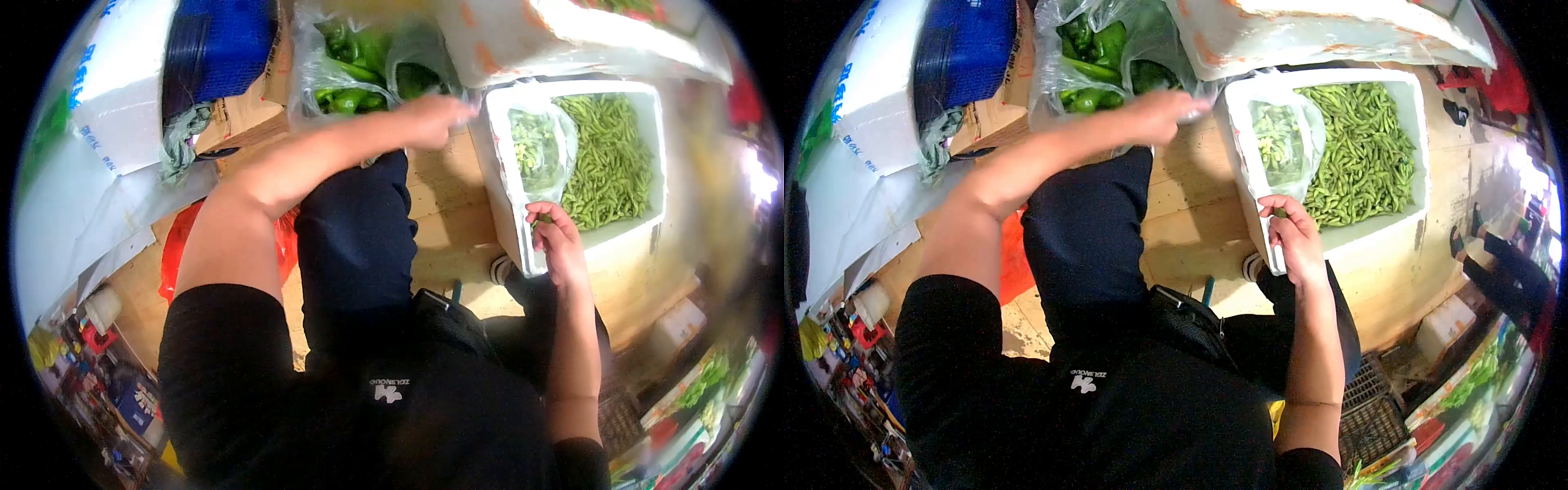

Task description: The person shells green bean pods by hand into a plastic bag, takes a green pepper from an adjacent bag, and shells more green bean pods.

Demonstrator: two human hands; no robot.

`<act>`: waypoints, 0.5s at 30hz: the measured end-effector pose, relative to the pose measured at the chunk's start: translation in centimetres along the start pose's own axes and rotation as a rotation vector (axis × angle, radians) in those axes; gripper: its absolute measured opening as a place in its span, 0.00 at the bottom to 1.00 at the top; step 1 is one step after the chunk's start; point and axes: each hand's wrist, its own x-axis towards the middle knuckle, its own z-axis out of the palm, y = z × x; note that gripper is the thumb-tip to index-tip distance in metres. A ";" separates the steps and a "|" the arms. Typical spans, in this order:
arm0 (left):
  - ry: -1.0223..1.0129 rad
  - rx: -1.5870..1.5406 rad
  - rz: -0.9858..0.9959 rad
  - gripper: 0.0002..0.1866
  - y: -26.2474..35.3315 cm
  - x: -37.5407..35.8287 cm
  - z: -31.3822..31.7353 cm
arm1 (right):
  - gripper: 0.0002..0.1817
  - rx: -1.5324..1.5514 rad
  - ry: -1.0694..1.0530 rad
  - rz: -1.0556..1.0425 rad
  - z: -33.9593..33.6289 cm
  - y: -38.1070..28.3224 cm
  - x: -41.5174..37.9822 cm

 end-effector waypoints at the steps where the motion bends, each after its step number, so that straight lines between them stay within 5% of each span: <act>1: 0.100 -0.003 -0.024 0.29 -0.2 -0.1 -1.1 | 0.17 -0.006 -0.004 -0.010 -0.2 0.2 0.0; 4: 0.432 0.149 -0.037 0.24 -5.2 -0.1 -6.6 | 0.17 -0.016 -0.003 -0.029 -0.3 0.1 -0.2; 7: 0.530 0.097 -0.202 0.15 -14.9 0.7 -9.8 | 0.17 -0.009 -0.019 -0.046 -0.3 -0.1 -0.7; 11: 0.697 0.325 -0.440 0.16 -12.6 -0.9 -7.9 | 0.17 -0.023 -0.022 -0.067 -0.3 -0.4 -1.2; 15: 0.752 0.189 -0.502 0.16 -14.7 -1.0 -6.4 | 0.16 -0.040 -0.021 -0.090 -0.5 -0.7 -1.8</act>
